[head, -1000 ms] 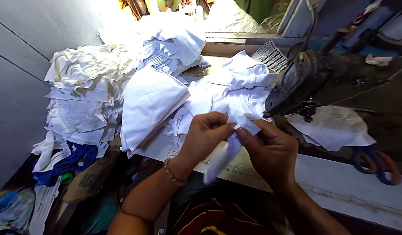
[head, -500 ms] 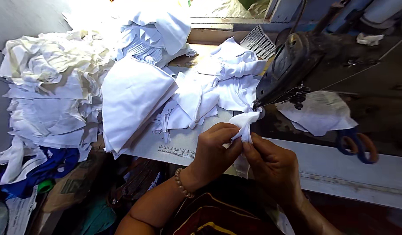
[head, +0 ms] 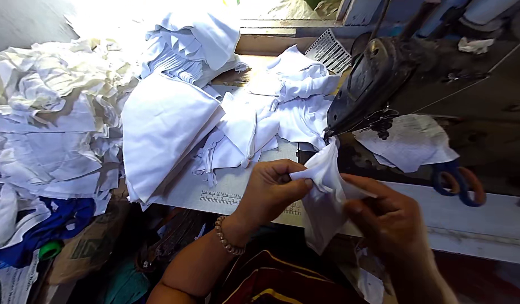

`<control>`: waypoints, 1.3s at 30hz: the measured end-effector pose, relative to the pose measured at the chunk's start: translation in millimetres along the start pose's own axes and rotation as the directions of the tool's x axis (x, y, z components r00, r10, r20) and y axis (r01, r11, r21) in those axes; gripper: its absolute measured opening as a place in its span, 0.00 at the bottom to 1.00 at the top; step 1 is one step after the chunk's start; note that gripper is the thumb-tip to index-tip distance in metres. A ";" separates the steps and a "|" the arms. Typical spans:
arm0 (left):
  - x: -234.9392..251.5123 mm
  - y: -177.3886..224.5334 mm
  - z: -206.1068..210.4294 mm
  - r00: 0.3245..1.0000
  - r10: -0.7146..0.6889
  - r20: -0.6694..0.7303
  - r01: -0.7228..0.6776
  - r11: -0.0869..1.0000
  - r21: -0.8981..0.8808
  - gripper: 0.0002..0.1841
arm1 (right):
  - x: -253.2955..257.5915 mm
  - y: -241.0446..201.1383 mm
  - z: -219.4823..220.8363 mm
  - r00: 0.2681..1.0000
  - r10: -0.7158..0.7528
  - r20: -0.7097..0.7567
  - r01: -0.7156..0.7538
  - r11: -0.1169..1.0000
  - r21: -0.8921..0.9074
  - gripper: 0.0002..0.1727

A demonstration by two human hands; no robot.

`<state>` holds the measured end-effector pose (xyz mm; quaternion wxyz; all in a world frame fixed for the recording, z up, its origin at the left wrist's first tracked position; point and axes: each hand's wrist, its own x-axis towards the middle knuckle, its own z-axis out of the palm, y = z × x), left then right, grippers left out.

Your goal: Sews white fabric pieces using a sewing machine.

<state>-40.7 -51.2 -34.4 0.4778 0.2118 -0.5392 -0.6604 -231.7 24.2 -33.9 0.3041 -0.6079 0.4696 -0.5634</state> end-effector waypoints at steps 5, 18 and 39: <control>-2.7 -3.9 -2.9 0.994 -0.103 -0.049 0.099 0.992 -0.077 0.08 | -3.6 19.9 1.3 0.996 -0.015 -0.093 0.014 1.000 -0.015 0.10; -12.5 -25.8 -21.5 0.958 0.242 0.153 -0.206 0.213 0.955 0.13 | 2.4 40.9 -18.5 0.976 -0.201 0.084 0.195 0.638 -0.745 0.23; 43.4 42.5 -114.5 0.971 -0.159 0.179 -0.183 -0.016 0.983 0.20 | 65.7 44.6 45.7 0.864 -0.292 0.410 0.465 0.774 -0.429 0.19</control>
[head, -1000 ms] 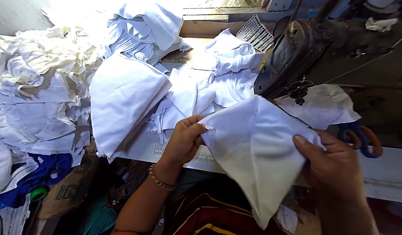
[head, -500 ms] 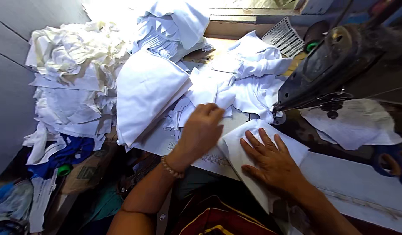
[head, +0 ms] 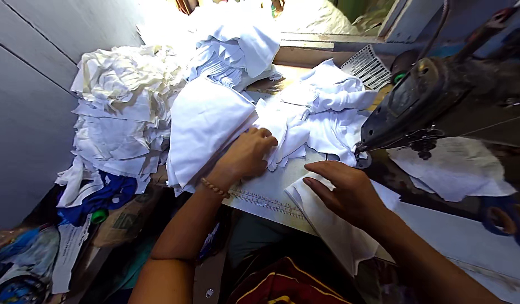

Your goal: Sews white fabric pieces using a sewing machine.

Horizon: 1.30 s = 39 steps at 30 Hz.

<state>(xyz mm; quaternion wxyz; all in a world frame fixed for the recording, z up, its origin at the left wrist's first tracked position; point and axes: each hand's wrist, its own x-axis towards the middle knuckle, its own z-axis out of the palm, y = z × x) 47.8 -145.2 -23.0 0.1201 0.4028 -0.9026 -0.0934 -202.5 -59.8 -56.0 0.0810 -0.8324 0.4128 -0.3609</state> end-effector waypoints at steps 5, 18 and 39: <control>1.5 -22.6 29.9 0.962 0.144 -0.232 -0.138 0.990 0.043 0.10 | 18.3 4.0 16.1 0.994 0.064 0.084 -0.071 0.994 0.083 0.19; 46.2 10.9 -21.8 0.824 0.139 -0.550 -0.051 0.984 0.172 0.08 | 75.7 -7.3 42.0 0.940 -0.162 -0.301 0.073 0.956 -0.286 0.30; 5.9 48.4 -89.5 0.965 0.194 -0.174 -0.261 0.734 -0.627 0.08 | 61.0 -31.4 -43.1 0.808 -0.574 -0.131 0.532 0.807 -0.257 0.07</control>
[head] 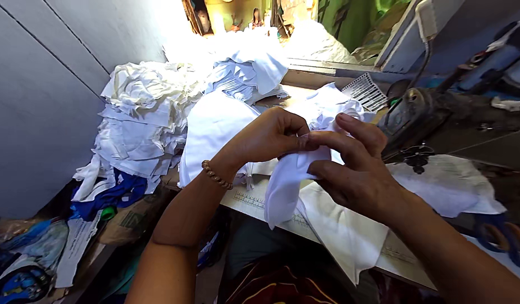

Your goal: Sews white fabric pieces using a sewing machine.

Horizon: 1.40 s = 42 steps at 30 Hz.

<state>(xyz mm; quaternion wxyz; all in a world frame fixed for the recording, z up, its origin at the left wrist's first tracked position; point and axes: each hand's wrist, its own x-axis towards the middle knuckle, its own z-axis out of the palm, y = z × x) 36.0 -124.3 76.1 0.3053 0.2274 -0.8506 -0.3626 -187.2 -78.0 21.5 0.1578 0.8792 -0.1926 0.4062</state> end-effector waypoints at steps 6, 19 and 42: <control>-19.7 -6.3 3.9 0.990 0.100 -0.104 -0.091 0.992 0.090 0.16 | 20.7 -1.3 -20.8 0.978 0.026 0.207 -0.054 0.990 0.132 0.14; -55.0 -27.8 69.7 0.998 -0.057 0.032 0.055 0.997 0.045 0.25 | 0.0 -22.9 -72.7 0.856 0.490 0.164 -0.500 0.866 0.018 0.13; 65.7 -47.7 156.7 0.888 0.270 0.372 -0.445 0.707 0.550 0.08 | -149.3 -121.9 -44.7 0.340 0.832 0.438 -0.870 0.101 0.483 0.12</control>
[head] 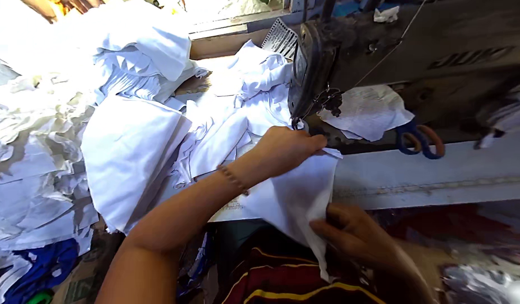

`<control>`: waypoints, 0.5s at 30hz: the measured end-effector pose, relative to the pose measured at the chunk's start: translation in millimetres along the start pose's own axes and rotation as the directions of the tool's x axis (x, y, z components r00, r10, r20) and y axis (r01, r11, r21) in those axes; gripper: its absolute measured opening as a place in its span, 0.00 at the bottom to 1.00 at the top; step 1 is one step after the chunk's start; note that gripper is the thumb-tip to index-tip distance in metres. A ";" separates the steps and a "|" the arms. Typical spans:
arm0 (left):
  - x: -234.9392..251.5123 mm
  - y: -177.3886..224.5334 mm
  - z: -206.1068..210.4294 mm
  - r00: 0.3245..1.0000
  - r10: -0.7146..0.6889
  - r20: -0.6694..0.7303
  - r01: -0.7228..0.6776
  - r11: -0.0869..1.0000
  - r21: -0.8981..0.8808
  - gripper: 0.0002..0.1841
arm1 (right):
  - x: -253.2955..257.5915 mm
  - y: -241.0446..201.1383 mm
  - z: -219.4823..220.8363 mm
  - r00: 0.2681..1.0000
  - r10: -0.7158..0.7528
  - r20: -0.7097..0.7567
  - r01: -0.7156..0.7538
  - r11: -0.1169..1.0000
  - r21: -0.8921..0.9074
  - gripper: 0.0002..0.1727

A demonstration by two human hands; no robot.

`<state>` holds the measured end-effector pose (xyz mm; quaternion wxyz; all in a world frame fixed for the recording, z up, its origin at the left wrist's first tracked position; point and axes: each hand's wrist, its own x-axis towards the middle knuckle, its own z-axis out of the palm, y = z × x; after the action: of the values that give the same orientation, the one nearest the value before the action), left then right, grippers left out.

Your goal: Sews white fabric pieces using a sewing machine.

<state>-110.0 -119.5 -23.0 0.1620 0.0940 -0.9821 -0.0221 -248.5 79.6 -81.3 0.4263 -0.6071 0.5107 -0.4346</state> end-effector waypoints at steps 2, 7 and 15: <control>13.2 -8.4 37.6 0.992 -0.032 0.118 0.035 0.999 -0.021 0.12 | -4.8 13.0 2.5 0.975 0.208 -0.077 -0.207 0.978 0.017 0.13; 19.8 -11.3 64.5 0.996 -0.030 0.079 0.029 1.000 0.012 0.18 | -18.1 13.9 7.5 0.925 0.365 -0.110 -0.328 0.909 0.255 0.12; 31.1 -10.2 73.2 0.999 -0.022 0.039 0.021 0.999 0.034 0.18 | -17.9 18.8 -0.5 0.906 0.392 -0.156 -0.332 0.890 0.312 0.15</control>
<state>-160.7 -134.5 -83.2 0.1410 0.1068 -0.9842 -0.0091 -255.5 95.2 -100.9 0.5233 -0.3841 0.5924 -0.4772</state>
